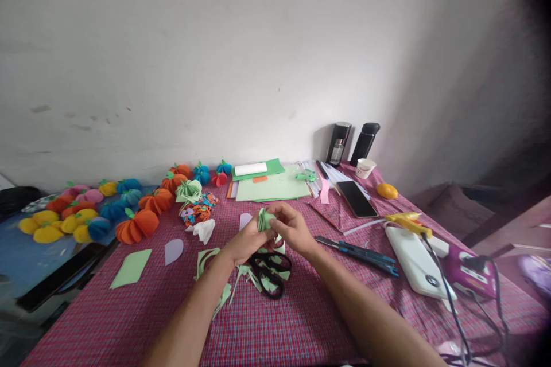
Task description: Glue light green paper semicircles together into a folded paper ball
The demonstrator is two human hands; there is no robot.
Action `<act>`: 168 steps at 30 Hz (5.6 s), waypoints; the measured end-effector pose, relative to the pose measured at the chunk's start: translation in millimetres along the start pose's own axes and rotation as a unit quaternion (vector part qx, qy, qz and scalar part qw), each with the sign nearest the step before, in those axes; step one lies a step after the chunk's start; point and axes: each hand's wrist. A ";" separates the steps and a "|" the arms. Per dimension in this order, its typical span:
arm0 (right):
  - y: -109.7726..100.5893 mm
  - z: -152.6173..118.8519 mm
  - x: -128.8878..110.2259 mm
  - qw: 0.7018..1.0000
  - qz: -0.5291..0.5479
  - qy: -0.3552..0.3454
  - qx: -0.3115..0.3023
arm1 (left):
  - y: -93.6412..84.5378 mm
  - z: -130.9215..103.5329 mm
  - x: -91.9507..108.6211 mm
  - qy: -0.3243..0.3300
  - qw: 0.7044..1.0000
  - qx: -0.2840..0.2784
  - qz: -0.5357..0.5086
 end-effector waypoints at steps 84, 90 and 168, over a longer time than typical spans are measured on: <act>-0.3 -0.6 -2.5 0.972 -0.194 -0.100 0.085 | 2.8 -0.1 2.7 0.056 0.995 -0.015 0.075; -1.3 -0.7 -10.5 0.963 -0.207 -0.158 0.066 | 4.5 -2.0 6.4 0.060 0.993 -0.010 0.097; -1.7 -1.9 -13.9 0.956 -0.229 -0.169 0.076 | 3.9 -0.8 3.8 0.119 0.977 0.005 0.176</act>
Point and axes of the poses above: each hand's wrist, its own z-axis towards the middle knuckle, its own y-axis out of the palm, x = y × z, and after that the axes turned 6 degrees about -z, right-handed
